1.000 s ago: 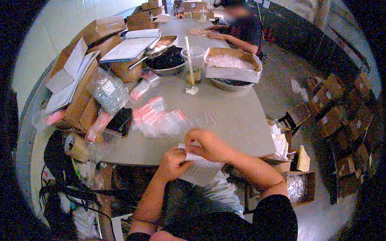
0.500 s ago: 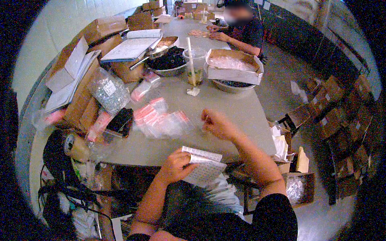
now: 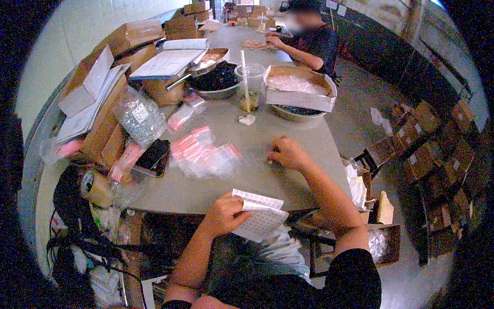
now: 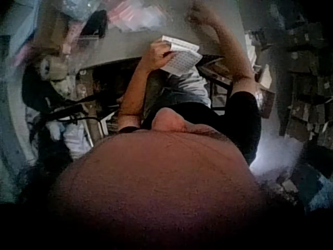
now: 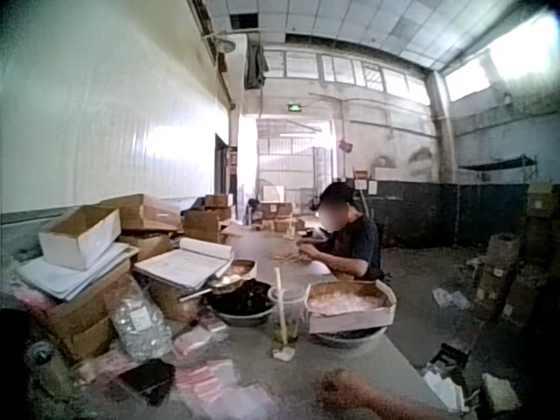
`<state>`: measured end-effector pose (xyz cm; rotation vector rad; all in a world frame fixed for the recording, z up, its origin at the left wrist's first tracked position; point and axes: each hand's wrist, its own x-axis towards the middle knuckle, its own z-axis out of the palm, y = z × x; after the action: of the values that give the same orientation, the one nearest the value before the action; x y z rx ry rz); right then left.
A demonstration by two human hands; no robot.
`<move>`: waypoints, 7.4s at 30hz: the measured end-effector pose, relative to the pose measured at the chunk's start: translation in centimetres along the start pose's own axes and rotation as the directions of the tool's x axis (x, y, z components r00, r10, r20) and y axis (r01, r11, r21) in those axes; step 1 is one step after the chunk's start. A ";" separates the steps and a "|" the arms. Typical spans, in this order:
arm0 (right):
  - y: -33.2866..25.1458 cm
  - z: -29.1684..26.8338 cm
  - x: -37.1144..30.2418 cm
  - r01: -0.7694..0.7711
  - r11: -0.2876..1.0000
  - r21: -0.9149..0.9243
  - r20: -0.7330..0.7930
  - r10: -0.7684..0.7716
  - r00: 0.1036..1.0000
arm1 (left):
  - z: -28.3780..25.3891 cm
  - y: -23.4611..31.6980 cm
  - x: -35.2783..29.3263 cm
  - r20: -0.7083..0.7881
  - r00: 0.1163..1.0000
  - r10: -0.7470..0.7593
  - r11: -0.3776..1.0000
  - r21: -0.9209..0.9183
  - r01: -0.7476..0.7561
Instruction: The person sits at a table in a warehouse and packs small white circular items into clear plastic bags. They pick up the items from a sheet, place them into the bags, and seal them. The person occasionally adjusts the position of the bags and the sheet of items on the table.
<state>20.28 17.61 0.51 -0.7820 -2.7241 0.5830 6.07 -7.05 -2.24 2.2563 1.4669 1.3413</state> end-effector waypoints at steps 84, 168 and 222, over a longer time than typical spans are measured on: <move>-9.4 -0.7 -12.0 0.142 0.988 0.064 -0.094 -0.136 0.986 | -0.9 0.4 0.4 -0.146 0.912 -0.384 0.902 -0.272 0.337; -7.1 -0.9 -9.4 -0.286 0.798 0.531 0.331 0.116 0.936 | -1.6 -0.4 0.0 -0.055 0.998 -0.022 0.955 -0.296 0.004; -7.5 -1.0 -9.8 0.144 0.966 0.214 -0.043 -0.138 0.989 | -0.7 -0.2 0.0 0.073 0.992 -0.105 0.982 -0.150 0.115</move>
<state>25.38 6.72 3.49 -0.5329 -2.6064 0.8128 5.44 -7.19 -1.89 2.0712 1.3936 1.2895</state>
